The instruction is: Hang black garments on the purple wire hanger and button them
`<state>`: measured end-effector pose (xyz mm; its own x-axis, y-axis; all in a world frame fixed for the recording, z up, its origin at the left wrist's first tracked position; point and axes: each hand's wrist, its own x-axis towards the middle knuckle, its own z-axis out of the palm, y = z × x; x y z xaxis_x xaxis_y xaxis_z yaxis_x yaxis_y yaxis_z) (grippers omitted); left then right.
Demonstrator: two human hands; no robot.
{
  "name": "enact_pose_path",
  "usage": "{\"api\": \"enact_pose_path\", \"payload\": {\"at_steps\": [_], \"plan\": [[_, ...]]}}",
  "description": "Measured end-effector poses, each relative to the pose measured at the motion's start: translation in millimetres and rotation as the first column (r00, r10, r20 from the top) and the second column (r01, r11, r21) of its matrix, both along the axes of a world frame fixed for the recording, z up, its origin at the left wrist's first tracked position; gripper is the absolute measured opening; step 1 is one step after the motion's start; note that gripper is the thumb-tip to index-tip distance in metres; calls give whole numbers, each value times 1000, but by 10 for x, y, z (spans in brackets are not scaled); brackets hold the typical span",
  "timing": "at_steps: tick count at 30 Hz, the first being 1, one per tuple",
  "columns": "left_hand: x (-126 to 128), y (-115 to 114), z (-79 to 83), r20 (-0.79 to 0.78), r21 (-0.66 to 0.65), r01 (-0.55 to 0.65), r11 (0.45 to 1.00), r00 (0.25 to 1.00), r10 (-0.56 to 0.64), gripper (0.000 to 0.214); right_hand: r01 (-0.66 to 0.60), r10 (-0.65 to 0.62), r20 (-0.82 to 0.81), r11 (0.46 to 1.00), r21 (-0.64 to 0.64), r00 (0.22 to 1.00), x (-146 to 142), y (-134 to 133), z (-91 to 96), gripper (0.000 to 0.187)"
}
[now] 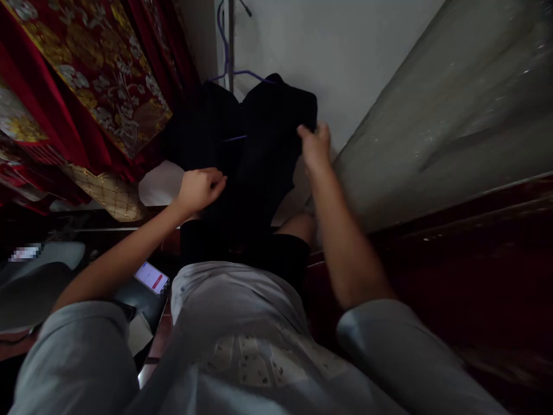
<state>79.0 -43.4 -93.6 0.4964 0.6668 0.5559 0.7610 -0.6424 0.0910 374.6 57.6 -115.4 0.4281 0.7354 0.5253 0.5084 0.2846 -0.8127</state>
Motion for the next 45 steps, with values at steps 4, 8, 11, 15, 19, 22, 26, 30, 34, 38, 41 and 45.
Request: {"api": "enact_pose_path", "payload": {"at_steps": [4, 8, 11, 15, 19, 22, 26, 30, 34, 38, 41, 45], "plan": [[282, 27, -239, 424, 91, 31, 995, 903, -67, 42, 63, -15, -338, 990, 130, 941, -735, -577, -331, 50], [541, 35, -306, 643, 108, 138, 985, 746, -175, 47, -392, 323, -452, 918, -65, 831, -1414, -1001, -640, 41], [579, -11, -228, 727, 80, 168, 983, 665, -173, 53, -628, 477, -542, 768, -126, 692, -1547, -1038, -653, 64], [551, -78, -247, 884, 31, 127, 991, 459, -87, 49, -735, 557, -580, 669, -110, 594, -1457, -1085, -453, 59], [584, -70, -524, 980, -74, 102, 992, 194, 54, 43, -752, 538, -616, 644, -140, 576, -1335, -1156, -365, 40], [615, -87, -730, 978, -133, 141, 981, 177, 107, 13, -731, 486, -661, 668, -140, 571, -1251, -1150, -396, 35], [647, -190, -955, 951, -196, 122, 973, 266, 158, 40, -725, 453, -707, 678, -124, 544, -1210, -1155, -427, 29], [692, -213, -1172, 909, -184, 93, 978, 395, 134, 28, -744, 459, -708, 653, -142, 537, -1204, -1190, -420, 23], [734, -142, -1194, 889, -110, 63, 992, 453, 70, 17, -766, 491, -682, 622, -162, 542, -1150, -1184, -375, 27], [794, -97, -1070, 871, -83, 87, 993, 490, 30, 11, -738, 480, -677, 660, -140, 558, -1086, -1179, -312, 26], [858, -90, -1011, 872, -97, 122, 988, 489, 25, 18, -680, 430, -688, 722, -127, 585, -1042, -1204, -286, 26], [941, -77, -977, 860, -159, 102, 982, 503, 87, 23, -652, 432, -651, 747, -129, 624, -987, -1225, -226, 32]]}}
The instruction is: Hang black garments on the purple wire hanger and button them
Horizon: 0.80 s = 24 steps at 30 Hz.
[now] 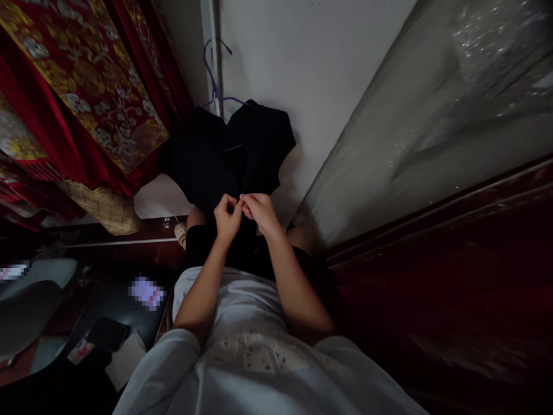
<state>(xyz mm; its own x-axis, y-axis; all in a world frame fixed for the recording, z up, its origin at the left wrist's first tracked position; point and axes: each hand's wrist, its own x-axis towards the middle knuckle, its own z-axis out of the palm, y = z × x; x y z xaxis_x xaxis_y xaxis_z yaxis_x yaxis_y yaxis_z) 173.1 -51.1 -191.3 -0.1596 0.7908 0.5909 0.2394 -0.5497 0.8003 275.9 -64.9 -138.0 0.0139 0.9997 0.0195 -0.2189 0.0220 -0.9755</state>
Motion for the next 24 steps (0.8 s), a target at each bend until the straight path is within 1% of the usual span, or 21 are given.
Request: {"api": "enact_pose_path", "payload": {"at_steps": [2, 4, 6, 8, 10, 11, 13, 14, 16, 17, 18, 19, 20, 21, 22, 23, 24], "plan": [[29, 24, 5, 5, 6, -6, 1000, 1000, 6, 19, -19, 18, 24, 999, 31, 1000, 11, 44, 93, 34], [39, 67, -10, 6, 20, -13, 1000, 1000, 13, 15, -20, 17, 54, 999, 51, 998, 3, 152, 246, 36], [24, 126, -50, -4, -4, -39, 999, 999, 39, 16, 5, -10, 86, 998, 66, 996, -17, 322, 457, 37], [-14, 185, -112, -7, -38, -74, 997, 997, 74, 21, 25, -36, 116, 995, 94, 993, -36, 533, 709, 35], [-54, 219, -181, -17, -44, -82, 996, 997, 82, 23, 52, -73, 157, 990, 131, 985, -37, 760, 978, 35], [-66, 220, -214, -46, -36, -77, 996, 996, 75, 23, 72, -100, 182, 986, 151, 978, -26, 870, 1108, 36], [-59, 191, -264, -159, -4, -50, 999, 986, 48, 23, 90, -128, 217, 980, 178, 968, 26, 1068, 1334, 37], [-39, 166, -277, -231, 19, -30, 999, 972, 33, 22, 69, -105, 218, 984, 164, 970, 65, 1147, 1425, 36], [18, 129, -252, -370, 82, 38, 996, 929, -5, 19, -11, -11, 194, 994, 113, 981, 158, 1252, 1555, 32], [47, 129, -202, -421, 123, 84, 989, 907, -24, 17, -52, 34, 177, 994, 96, 984, 206, 1277, 1597, 29], [68, 149, -121, -454, 167, 129, 977, 890, -39, 14, -82, 65, 166, 992, 95, 984, 250, 1286, 1627, 27], [79, 189, -2, -471, 209, 168, 963, 881, -51, 11, -95, 77, 159, 989, 110, 984, 288, 1282, 1646, 26], [77, 249, 154, -472, 247, 195, 949, 879, -58, 9, -101, 80, 158, 986, 131, 984, 319, 1272, 1655, 26], [62, 325, 345, -457, 280, 201, 939, 888, -54, 14, -110, 87, 161, 984, 140, 983, 340, 1261, 1657, 26], [34, 409, 565, -437, 294, 191, 936, 898, -46, 25, -127, 104, 171, 983, 131, 980, 353, 1254, 1649, 26], [-2, 495, 806, -408, 316, 161, 935, 913, -19, 35, -146, 120, 200, 982, 116, 972, 358, 1256, 1633, 27], [-42, 573, 1056, -387, 366, 105, 925, 921, 48, 40, -136, 97, 255, 981, 141, 962, 357, 1269, 1610, 27]]}}
